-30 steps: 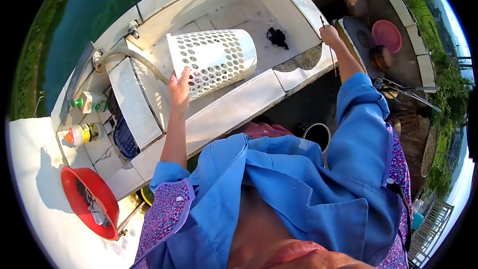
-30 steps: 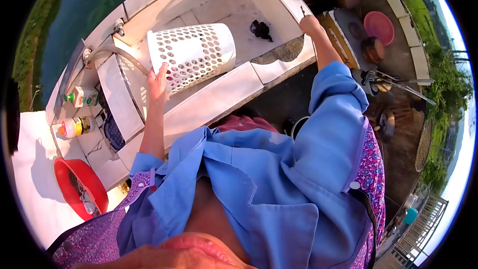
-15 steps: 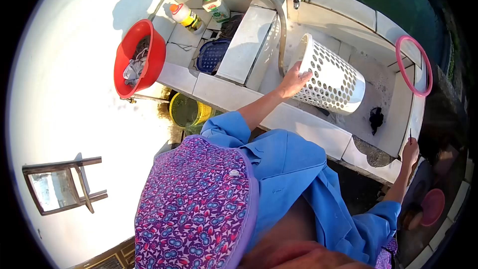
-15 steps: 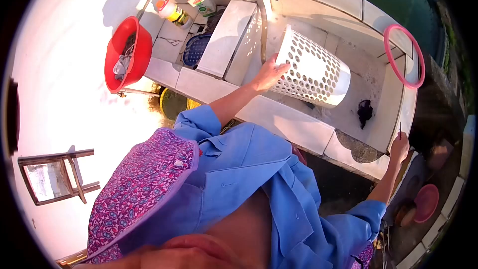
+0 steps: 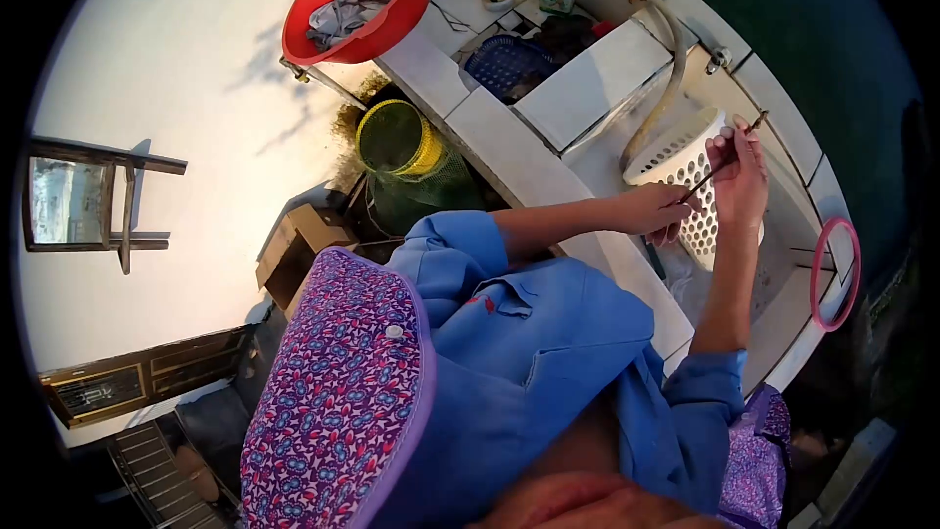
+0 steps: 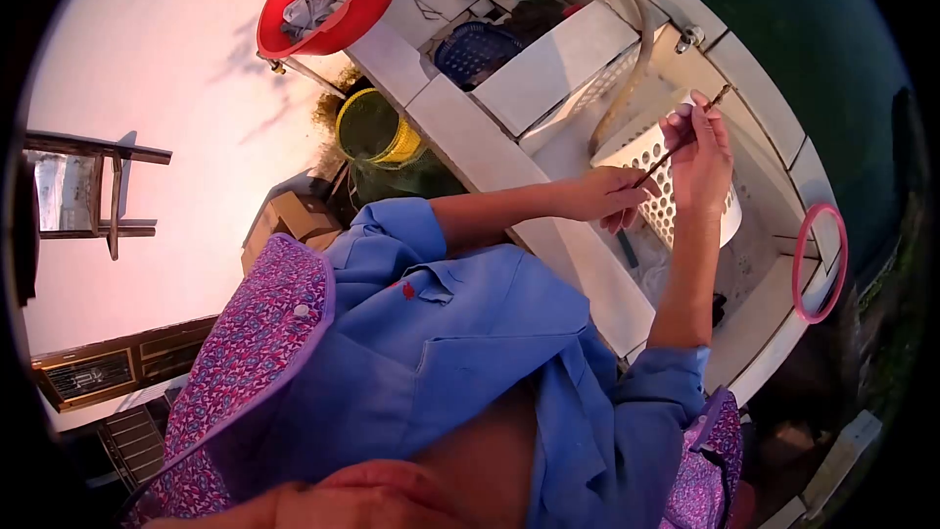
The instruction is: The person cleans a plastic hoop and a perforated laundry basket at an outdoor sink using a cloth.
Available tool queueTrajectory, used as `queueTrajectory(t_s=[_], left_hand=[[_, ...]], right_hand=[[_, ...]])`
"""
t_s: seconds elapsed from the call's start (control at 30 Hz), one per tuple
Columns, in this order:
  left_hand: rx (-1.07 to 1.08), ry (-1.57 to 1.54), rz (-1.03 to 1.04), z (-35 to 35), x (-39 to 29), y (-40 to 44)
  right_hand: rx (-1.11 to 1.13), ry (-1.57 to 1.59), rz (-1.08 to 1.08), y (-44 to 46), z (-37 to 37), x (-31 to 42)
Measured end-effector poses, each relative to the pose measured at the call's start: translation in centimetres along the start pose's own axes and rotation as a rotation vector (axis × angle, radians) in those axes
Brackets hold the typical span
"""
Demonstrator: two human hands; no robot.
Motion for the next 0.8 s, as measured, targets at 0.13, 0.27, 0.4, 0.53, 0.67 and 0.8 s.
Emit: queueTrajectory(t_s=[0.13,0.27,0.4,0.53,0.67,0.8], left_hand=[[-0.261,-0.320,-0.179,-8.7,0.5,-0.5],[-0.571,-0.601,-0.231,-23.0,2.3,0.9],[-0.987,0.257,-0.277,-38.3,3.5,1.2],[-1.080,1.192,0.231,-38.6,1.4,1.3],[-0.563,0.466,0.427,-25.1,0.0,4.5],[-0.253,0.253,0.117,-11.5,0.4,8.6]], right_hand=[[0.007,-0.297,0.001,0.4,3.2,-3.4],[-0.052,-0.278,0.136,-0.8,-0.9,-2.9],[-0.312,-0.220,0.133,-4.3,-10.2,-1.4],[-0.626,-0.247,0.098,-9.5,-18.0,0.3],[-0.865,-0.229,0.041,-13.0,-24.4,2.0],[-1.015,-0.466,0.135,-14.0,-31.9,2.1]])
Point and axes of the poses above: each hand's wrist, its own y-axis towards the middle knuckle, its own z-axis out of the palm, x = y × z, the point moved 4 cm from there along y, towards the middle knuckle, and after that the axes turned 11 degrees about -x, right-handed, at the moved point
